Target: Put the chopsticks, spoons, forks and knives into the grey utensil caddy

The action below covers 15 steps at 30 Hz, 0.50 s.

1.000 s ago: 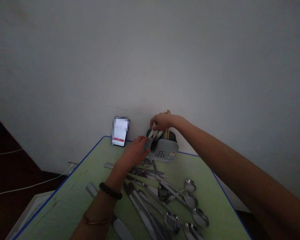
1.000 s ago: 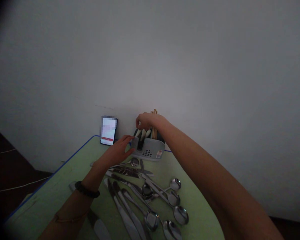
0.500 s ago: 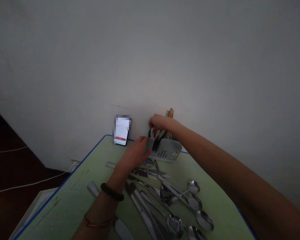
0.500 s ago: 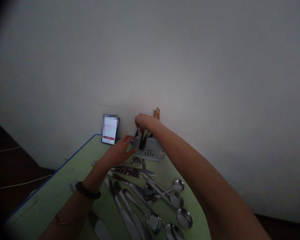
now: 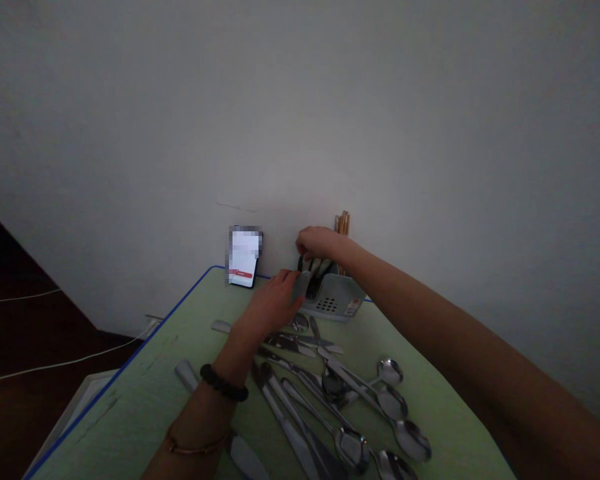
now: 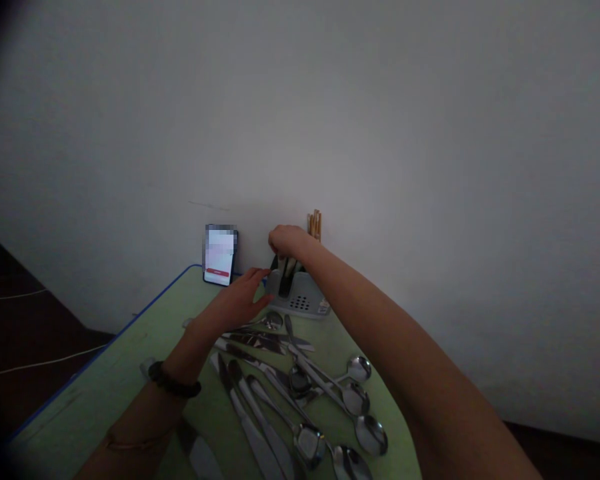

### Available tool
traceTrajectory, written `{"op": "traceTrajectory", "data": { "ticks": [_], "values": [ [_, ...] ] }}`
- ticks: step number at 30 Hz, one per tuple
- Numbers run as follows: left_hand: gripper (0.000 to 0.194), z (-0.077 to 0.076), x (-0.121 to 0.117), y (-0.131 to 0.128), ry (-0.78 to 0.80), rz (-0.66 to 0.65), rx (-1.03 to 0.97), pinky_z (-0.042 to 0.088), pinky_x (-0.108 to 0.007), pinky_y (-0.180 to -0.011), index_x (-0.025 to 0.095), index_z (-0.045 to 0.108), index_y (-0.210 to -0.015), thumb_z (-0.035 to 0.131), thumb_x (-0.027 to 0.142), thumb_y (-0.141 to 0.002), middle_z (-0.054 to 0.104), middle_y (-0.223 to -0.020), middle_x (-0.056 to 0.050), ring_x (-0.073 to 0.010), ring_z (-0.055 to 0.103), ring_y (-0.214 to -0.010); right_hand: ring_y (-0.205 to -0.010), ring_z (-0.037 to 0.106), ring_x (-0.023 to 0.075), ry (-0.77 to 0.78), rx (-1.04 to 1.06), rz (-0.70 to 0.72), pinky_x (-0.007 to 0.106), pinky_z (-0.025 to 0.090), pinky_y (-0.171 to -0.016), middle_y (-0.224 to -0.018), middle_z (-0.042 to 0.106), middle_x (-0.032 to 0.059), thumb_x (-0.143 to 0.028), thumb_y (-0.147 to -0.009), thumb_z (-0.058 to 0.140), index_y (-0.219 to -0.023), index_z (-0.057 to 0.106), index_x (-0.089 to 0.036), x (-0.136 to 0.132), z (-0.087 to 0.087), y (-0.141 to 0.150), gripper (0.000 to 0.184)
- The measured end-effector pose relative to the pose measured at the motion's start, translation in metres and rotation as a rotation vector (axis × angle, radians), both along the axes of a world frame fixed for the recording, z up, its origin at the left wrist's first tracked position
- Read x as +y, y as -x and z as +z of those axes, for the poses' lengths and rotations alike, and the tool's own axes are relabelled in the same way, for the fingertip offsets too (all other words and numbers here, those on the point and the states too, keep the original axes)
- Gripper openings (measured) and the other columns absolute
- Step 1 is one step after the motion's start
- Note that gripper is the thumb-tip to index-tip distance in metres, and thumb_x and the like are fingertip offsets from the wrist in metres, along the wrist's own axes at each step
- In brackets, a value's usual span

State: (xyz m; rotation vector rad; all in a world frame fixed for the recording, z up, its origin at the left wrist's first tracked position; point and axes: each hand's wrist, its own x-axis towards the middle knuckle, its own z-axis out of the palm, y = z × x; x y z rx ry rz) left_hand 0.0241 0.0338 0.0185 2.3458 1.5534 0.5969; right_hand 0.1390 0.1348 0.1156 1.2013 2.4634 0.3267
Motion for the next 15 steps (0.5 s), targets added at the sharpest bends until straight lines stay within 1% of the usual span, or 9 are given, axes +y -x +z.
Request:
{"op": "traceTrajectory", "data": {
  "ticks": [5,11,13,15],
  "values": [
    [0.046,0.001,0.000,0.000,0.004,0.003,0.014,0.038,-0.034,-0.100,0.016,0.037,-0.131,0.046,0.030,-0.088,0.047,-0.131,-0.013,-0.0241,0.048,-0.121,-0.107,0.059,0.0257,-0.041,0.014,0.017,0.031,0.046,-0.083,-0.115,0.063,0.0146,-0.014,-0.077,0.062,-0.108,0.066,-0.015,-0.001,-0.002,-0.004,0.032],
    [0.046,0.003,-0.001,0.000,0.017,-0.002,0.018,0.038,-0.034,-0.100,0.017,0.037,-0.131,0.047,0.031,-0.088,0.047,-0.132,-0.013,-0.0242,0.048,-0.121,-0.103,0.060,0.0257,-0.058,0.051,0.042,0.031,0.045,-0.080,-0.112,0.063,0.0146,-0.014,-0.078,0.059,-0.104,0.067,-0.015,0.001,-0.005,-0.010,0.027],
    [0.046,0.003,-0.002,0.000,0.017,-0.005,0.013,0.038,-0.034,-0.100,0.015,0.037,-0.131,0.047,0.030,-0.089,0.047,-0.131,-0.013,-0.0244,0.047,-0.121,-0.101,0.060,0.0252,-0.070,0.077,0.055,0.031,0.045,-0.079,-0.112,0.063,0.0136,-0.015,-0.080,0.058,-0.105,0.066,-0.016,-0.003,-0.003,-0.013,0.026],
    [0.048,0.004,-0.003,0.000,0.016,-0.008,0.012,0.039,-0.035,-0.099,0.013,0.037,-0.132,0.047,0.030,-0.088,0.048,-0.131,-0.014,-0.0250,0.048,-0.120,-0.102,0.058,0.0246,-0.087,0.104,0.065,0.030,0.044,-0.079,-0.112,0.061,0.0129,-0.017,-0.083,0.055,-0.107,0.064,-0.016,-0.014,0.000,-0.018,0.025]
  ]
}}
